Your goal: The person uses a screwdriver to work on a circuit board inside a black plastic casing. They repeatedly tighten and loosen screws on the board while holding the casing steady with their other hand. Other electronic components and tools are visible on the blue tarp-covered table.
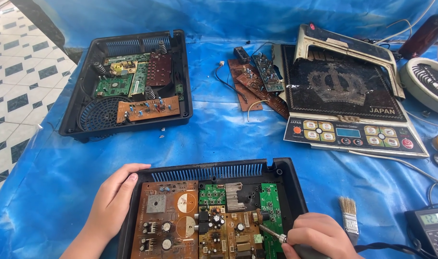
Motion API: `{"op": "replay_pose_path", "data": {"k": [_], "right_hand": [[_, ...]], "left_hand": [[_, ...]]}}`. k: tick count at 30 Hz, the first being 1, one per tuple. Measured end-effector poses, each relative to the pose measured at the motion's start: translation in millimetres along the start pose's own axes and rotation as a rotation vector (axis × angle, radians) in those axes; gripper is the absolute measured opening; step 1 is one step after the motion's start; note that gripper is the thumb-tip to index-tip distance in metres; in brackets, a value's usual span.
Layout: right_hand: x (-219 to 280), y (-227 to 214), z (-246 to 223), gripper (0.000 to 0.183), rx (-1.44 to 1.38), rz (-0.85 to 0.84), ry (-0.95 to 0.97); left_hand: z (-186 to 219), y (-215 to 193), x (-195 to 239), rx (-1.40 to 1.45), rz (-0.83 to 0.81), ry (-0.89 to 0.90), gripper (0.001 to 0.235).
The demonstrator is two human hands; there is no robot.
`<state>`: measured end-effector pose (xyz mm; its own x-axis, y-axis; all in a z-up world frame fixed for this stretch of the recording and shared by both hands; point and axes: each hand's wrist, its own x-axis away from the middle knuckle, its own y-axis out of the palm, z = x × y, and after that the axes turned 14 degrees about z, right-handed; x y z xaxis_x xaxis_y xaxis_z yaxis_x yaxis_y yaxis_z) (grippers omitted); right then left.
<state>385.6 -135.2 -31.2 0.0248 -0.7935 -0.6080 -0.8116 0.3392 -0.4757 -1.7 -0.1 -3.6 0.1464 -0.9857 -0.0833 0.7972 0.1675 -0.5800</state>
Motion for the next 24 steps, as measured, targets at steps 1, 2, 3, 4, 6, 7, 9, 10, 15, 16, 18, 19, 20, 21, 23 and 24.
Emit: {"op": "replay_pose_path", "data": {"k": [1, 2, 3, 4, 6, 7, 9, 10, 15, 16, 18, 19, 20, 21, 23, 24], "right_hand": [[0.3, -0.3, 0.0, 0.016, 0.011, -0.011, 0.021], [-2.0, 0.2, -2.6, 0.016, 0.01, -0.013, 0.022], [-4.5, 0.6, -5.2, 0.015, -0.011, 0.013, -0.016], [-7.1, 0.9, -7.8, 0.015, -0.031, 0.04, -0.055], [-2.5, 0.5, -2.5, 0.015, -0.033, 0.018, -0.018], [0.7, 0.4, -0.3, 0.015, -0.035, -0.002, 0.02], [0.0, 0.3, -0.2, 0.015, -0.048, -0.006, 0.015], [-0.7, 0.2, -0.1, 0.014, -0.062, -0.009, 0.007], [-2.1, -0.1, -3.0, 0.013, -0.063, 0.013, 0.009], [-2.2, -0.5, -3.4, 0.013, -0.074, 0.02, 0.005], [-2.2, -0.9, -3.4, 0.013, -0.063, 0.013, 0.02], [-2.2, -1.1, -3.7, 0.013, -0.051, 0.007, 0.034], [-2.6, -1.2, -4.8, 0.013, -0.051, 0.006, 0.036], [-3.4, -1.4, -5.5, 0.013, -0.052, 0.009, 0.03], [-6.1, -0.3, -5.3, 0.013, -0.053, 0.009, 0.025], [-8.1, 0.9, -4.3, 0.014, -0.078, 0.03, -0.028]], "left_hand": [[0.6, 0.1, 0.0, 0.002, 0.002, 0.004, 0.042], [0.4, -0.1, 0.2, 0.001, 0.001, 0.002, 0.042], [0.5, -0.1, 0.2, -0.002, 0.002, 0.01, 0.043], [0.6, -0.2, 0.2, -0.005, 0.003, 0.018, 0.043], [0.3, -0.2, 0.2, -0.003, 0.003, 0.006, 0.042], [0.0, -0.2, 0.4, -0.002, 0.001, -0.006, 0.042], [-0.7, -0.1, 0.4, -0.001, 0.0, -0.003, 0.042], [-0.9, 0.0, 0.1, 0.001, 0.002, 0.001, 0.042], [1.6, -0.3, 1.0, 0.005, 0.002, 0.0, 0.042], [2.4, -0.4, 1.2, 0.009, -0.002, -0.004, 0.042], [-0.3, 0.0, 0.5, 0.003, -0.001, 0.005, 0.042], [-1.4, 0.2, 0.1, -0.002, 0.0, 0.017, 0.041], [-0.8, -0.2, 0.4, -0.002, -0.001, 0.015, 0.041], [-0.2, -0.3, 0.6, -0.003, 0.0, 0.015, 0.042], [0.4, -0.3, 0.7, -0.003, 0.0, 0.014, 0.042], [0.3, -0.3, 0.6, 0.002, 0.002, 0.013, 0.042]]}}
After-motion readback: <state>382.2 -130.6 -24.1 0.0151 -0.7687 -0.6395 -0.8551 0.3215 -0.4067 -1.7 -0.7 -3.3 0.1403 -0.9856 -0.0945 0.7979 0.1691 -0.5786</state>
